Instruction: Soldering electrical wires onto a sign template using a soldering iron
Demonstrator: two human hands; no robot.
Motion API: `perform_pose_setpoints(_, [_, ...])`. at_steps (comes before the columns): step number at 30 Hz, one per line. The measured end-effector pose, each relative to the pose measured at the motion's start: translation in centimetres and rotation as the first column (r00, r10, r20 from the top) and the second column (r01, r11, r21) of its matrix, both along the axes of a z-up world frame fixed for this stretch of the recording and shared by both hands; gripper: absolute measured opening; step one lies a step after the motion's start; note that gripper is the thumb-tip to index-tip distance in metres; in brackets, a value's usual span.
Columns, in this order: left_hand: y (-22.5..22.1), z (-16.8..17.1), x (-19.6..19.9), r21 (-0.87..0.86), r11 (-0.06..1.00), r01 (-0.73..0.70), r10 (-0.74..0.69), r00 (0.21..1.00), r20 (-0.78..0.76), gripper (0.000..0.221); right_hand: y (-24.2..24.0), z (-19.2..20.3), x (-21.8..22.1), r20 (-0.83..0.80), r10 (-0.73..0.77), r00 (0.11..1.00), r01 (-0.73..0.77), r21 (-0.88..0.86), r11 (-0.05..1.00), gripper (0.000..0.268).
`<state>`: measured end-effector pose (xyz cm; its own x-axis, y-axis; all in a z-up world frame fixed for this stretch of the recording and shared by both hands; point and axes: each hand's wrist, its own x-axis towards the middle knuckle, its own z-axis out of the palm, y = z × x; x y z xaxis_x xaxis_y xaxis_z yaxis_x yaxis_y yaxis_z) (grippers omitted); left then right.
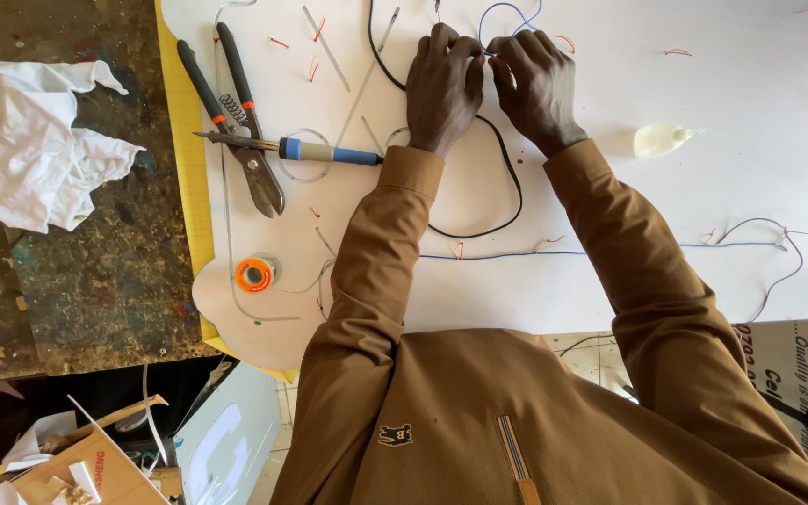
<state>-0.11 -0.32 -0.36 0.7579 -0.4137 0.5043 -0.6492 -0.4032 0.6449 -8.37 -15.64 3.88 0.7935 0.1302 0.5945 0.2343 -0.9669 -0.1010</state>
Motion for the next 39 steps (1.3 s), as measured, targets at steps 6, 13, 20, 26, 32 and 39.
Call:
perform_pose_setpoints(6, [0.2,0.7,-0.1,-0.017,1.000,0.004,-0.004,1.000,-0.019,0.004,0.4,0.5,0.2,0.059,0.024,0.998,-0.021,-0.051,0.998,0.013])
perform_pose_setpoints(13, [0.1,-0.3,0.2,-0.094,0.995,0.027,-0.029,0.999,-0.020,0.007,-0.4,-0.2,0.6,-0.061,0.006,0.998,-0.008,-0.025,1.000,0.013])
perform_pose_setpoints(20, [-0.1,-0.3,0.2,-0.090,0.996,-0.001,-0.004,0.998,-0.062,0.012,-2.4,-0.8,2.7,-0.337,0.091,0.937,-0.030,0.181,0.983,0.017])
perform_pose_setpoints(26, [-0.1,-0.5,0.2,-0.060,0.998,0.004,-0.005,1.000,-0.026,0.016,-3.6,1.3,5.3,-0.729,0.166,0.664,0.144,0.343,0.928,0.028])
perform_pose_setpoints(32, [-0.2,-0.8,0.3,-0.076,0.997,-0.005,0.005,1.000,-0.004,0.016,-3.6,2.7,5.0,-0.808,-0.022,0.588,0.025,-0.009,1.000,0.025])
perform_pose_setpoints(39, [-0.1,-0.1,0.1,-0.101,0.995,-0.016,0.008,0.997,-0.073,0.014,-1.8,1.4,3.5,-0.075,-0.002,0.997,-0.026,-0.373,0.927,0.031])
